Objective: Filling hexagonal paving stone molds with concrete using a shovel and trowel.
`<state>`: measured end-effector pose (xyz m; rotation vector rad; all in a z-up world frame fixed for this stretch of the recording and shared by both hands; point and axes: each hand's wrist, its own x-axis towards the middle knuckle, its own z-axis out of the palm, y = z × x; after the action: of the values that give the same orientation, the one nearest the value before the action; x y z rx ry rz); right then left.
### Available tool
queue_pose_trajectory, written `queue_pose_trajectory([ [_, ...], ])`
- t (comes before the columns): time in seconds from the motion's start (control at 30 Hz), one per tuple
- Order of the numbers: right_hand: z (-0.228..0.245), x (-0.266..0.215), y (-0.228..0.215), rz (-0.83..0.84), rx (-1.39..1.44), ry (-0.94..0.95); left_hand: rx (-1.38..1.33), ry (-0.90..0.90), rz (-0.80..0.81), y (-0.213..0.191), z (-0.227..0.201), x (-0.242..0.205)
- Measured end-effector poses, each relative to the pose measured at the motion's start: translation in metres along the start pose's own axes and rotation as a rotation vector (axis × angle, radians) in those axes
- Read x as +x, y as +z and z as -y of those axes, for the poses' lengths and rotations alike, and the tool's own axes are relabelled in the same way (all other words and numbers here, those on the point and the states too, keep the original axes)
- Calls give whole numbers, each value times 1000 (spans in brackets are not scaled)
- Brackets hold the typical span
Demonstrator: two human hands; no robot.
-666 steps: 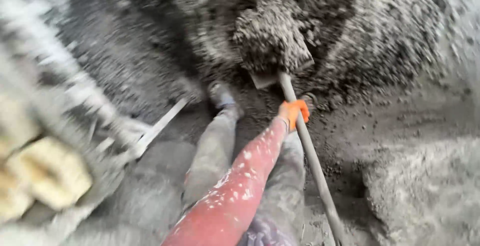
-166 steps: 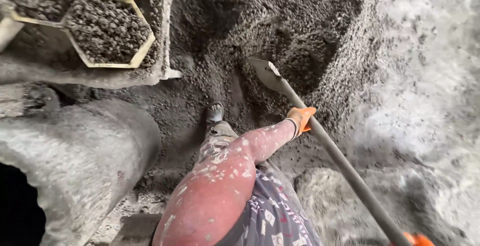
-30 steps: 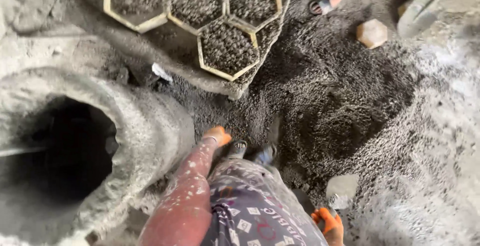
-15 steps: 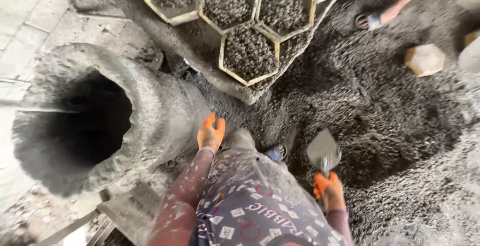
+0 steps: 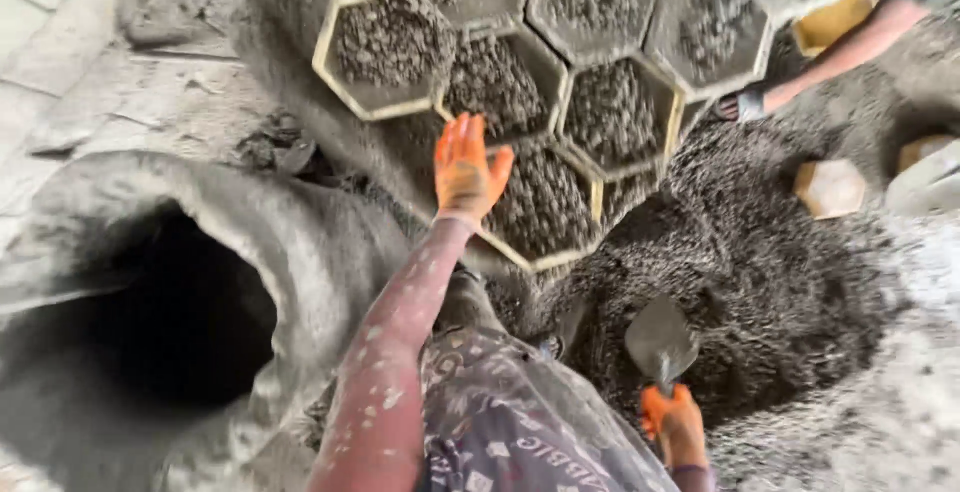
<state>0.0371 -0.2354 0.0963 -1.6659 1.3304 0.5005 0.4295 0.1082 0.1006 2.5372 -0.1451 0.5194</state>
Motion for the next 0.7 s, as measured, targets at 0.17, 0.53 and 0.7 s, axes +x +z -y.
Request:
queue_pose_trajectory([
  [0.17,-145,66,0,-114,-399,-11,60,-134,232,56,2,66],
  [0.53,-31,-21,49,19,-332,216,-14,40,410,105,-11,118],
  [0.7,52,-23,51,-13,-326,95,-55,280,546,86,4,99],
])
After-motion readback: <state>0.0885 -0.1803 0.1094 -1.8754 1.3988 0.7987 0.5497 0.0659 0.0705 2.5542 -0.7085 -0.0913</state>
